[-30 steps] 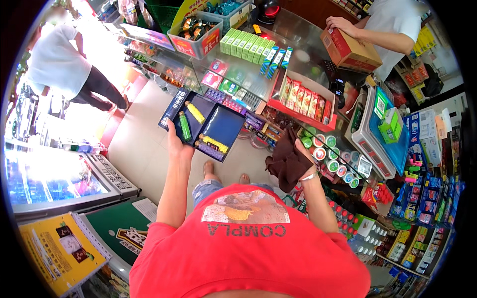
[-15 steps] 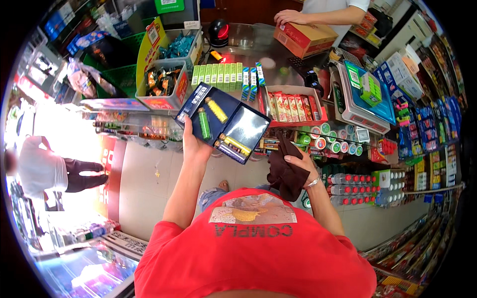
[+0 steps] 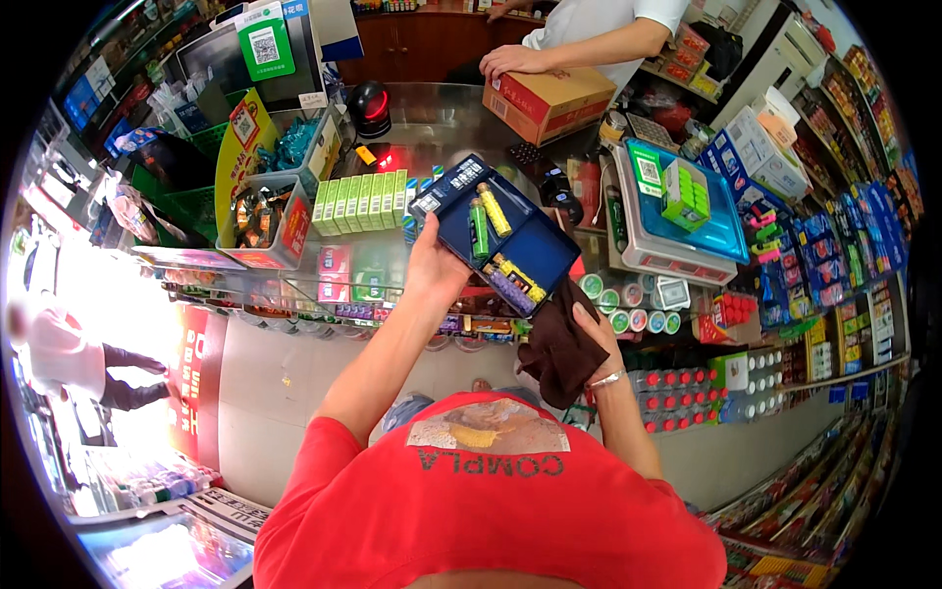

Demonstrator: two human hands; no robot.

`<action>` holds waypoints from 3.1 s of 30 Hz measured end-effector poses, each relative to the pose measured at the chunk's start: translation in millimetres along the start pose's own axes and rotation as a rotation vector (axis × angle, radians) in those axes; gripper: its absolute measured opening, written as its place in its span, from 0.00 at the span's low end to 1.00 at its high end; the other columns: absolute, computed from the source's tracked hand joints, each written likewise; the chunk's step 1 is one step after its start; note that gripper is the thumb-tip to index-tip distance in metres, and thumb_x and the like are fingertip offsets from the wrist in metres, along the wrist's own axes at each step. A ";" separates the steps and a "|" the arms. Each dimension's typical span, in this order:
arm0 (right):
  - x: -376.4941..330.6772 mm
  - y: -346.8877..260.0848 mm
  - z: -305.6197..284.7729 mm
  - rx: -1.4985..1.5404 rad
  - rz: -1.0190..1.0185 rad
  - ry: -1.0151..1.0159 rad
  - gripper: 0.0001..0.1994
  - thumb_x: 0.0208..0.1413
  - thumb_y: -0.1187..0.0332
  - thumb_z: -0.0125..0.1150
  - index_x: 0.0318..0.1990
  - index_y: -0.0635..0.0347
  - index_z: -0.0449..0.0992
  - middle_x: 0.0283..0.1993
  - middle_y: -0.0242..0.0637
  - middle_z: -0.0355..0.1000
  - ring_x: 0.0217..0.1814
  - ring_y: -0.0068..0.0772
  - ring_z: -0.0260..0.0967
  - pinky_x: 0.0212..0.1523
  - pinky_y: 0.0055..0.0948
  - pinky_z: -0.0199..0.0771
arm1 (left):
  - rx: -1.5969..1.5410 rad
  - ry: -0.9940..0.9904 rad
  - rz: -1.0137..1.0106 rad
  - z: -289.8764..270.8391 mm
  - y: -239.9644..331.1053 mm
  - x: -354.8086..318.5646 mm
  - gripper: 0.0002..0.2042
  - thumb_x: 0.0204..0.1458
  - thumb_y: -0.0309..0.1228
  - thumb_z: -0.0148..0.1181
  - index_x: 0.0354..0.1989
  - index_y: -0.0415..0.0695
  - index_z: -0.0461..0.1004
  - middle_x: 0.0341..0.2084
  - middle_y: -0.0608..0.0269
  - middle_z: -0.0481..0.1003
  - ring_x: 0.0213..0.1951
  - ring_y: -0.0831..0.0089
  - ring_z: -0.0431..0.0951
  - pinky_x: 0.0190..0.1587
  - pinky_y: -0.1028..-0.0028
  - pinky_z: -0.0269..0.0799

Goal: The person wipes glass shelves with a cloth and rearranges candy jars, chocolate boxes, and water bottles on a retail display.

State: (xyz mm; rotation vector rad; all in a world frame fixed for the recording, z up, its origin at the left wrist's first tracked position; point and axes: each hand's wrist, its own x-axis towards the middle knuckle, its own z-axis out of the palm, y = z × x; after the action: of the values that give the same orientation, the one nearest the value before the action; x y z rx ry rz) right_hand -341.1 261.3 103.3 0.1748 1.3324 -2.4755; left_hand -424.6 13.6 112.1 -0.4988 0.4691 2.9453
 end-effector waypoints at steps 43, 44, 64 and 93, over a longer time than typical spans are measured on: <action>51.3 58.4 -61.1 -1.083 0.122 -0.452 0.22 0.50 0.67 0.66 0.52 0.67 0.71 0.43 0.39 0.75 0.43 0.29 0.72 0.47 0.29 0.71 | 0.486 0.203 -0.149 -138.4 -56.5 -147.0 0.28 0.55 0.35 0.61 0.63 0.44 0.60 0.56 0.52 0.66 0.54 0.61 0.70 0.50 0.62 0.71; 52.3 68.0 -36.9 -1.091 0.099 -0.451 0.22 0.50 0.67 0.65 0.52 0.67 0.71 0.43 0.38 0.75 0.43 0.29 0.72 0.48 0.29 0.70 | 0.567 0.194 -0.130 -143.6 -51.8 -153.2 0.31 0.54 0.35 0.62 0.65 0.44 0.58 0.59 0.50 0.64 0.56 0.61 0.69 0.52 0.62 0.71; -54.1 450.3 303.7 -0.980 0.197 -0.718 0.33 0.58 0.61 0.61 0.67 0.61 0.54 0.63 0.51 0.60 0.48 0.33 0.71 0.49 0.30 0.73 | 0.317 0.591 0.396 -392.5 176.2 -394.3 0.19 0.45 0.19 0.63 0.48 0.38 0.73 0.39 0.62 0.78 0.40 0.73 0.78 0.48 0.70 0.73; 295.0 615.5 326.2 -1.087 -0.239 0.672 0.28 0.59 0.57 0.56 0.47 0.86 0.67 0.52 0.65 0.69 0.50 0.54 0.72 0.48 0.42 0.72 | 0.843 0.530 -0.115 -616.4 388.5 -329.6 0.25 0.61 0.39 0.54 0.61 0.37 0.62 0.49 0.58 0.73 0.47 0.73 0.74 0.45 0.73 0.72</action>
State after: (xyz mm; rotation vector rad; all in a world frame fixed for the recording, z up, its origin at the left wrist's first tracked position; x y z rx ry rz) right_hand -395.9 -390.2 -277.2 0.6188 2.8799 -1.5038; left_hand 6.7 -572.1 -220.3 -1.0912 1.5514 2.1619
